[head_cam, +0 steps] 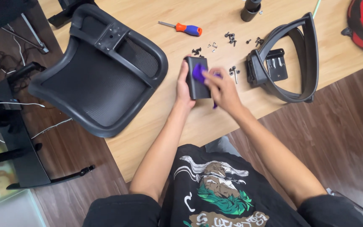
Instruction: Cleaning office chair components and various screws using a purple cloth on a desk.
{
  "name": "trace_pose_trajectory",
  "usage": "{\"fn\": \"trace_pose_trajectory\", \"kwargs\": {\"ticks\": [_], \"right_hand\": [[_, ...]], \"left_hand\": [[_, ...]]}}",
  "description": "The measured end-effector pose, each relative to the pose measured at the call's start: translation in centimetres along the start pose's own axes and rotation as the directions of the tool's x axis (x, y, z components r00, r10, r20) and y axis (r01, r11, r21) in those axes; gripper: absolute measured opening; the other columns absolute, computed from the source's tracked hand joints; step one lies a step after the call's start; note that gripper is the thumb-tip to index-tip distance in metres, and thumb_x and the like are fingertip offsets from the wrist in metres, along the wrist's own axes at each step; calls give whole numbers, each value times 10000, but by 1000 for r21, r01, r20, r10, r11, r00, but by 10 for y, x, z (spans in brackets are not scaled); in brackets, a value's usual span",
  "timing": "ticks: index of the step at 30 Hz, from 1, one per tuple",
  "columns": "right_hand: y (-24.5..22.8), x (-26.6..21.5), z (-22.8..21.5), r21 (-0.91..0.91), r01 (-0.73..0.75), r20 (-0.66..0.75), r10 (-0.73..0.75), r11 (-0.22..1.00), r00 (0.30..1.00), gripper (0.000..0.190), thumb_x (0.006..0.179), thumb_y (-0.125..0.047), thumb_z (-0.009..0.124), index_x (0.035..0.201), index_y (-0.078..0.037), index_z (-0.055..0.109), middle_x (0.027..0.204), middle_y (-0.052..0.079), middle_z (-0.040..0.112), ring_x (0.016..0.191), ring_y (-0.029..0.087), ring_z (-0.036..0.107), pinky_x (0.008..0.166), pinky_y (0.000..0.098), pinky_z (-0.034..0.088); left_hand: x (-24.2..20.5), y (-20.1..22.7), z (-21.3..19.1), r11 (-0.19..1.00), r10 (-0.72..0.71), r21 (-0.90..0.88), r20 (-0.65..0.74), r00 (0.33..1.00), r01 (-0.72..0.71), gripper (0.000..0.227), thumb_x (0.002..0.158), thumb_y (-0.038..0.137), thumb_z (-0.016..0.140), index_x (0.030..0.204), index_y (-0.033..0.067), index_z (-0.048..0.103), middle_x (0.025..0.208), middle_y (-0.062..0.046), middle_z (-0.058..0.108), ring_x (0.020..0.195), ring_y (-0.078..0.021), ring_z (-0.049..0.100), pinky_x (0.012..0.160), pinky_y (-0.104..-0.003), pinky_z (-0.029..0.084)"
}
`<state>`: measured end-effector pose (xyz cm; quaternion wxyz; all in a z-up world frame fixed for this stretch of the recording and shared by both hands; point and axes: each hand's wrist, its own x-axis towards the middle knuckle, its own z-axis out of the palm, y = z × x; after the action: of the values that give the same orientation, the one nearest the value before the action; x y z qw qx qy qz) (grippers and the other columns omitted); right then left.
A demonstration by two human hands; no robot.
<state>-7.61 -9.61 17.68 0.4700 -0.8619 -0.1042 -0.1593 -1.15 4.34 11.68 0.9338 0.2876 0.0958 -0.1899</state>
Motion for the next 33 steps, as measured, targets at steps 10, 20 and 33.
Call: {"fn": "trace_pose_trajectory", "kwargs": {"ticks": [10,20,33], "right_hand": [[38,22,-10,420,-469,-5,519,777,855,294,1072,-213,588,1204,30,687,1021,48,652,756,147,634,643,282,508],[-10,17,-30,101,140,11,-142,985,990,383,1029,-267,699,1192,75,643,1068,122,670,938,183,629,802,317,510],[52,16,-22,204,-408,-252,450,890,856,323,1098,-277,615,1021,17,726,806,6,649,712,52,555,616,251,464]], "left_hand": [[10,3,8,992,-101,-87,-73,992,94,470,993,502,556,1287,150,451,1262,-91,570,1193,-239,567,992,-597,525],[15,-4,-15,972,-195,80,-257,947,222,580,915,528,624,1327,184,404,1271,-94,555,1128,-262,514,1016,-594,487],[-23,25,11,949,-308,109,100,946,297,487,1032,462,495,1459,227,512,1285,-96,628,1005,-211,623,700,-384,545]]}}
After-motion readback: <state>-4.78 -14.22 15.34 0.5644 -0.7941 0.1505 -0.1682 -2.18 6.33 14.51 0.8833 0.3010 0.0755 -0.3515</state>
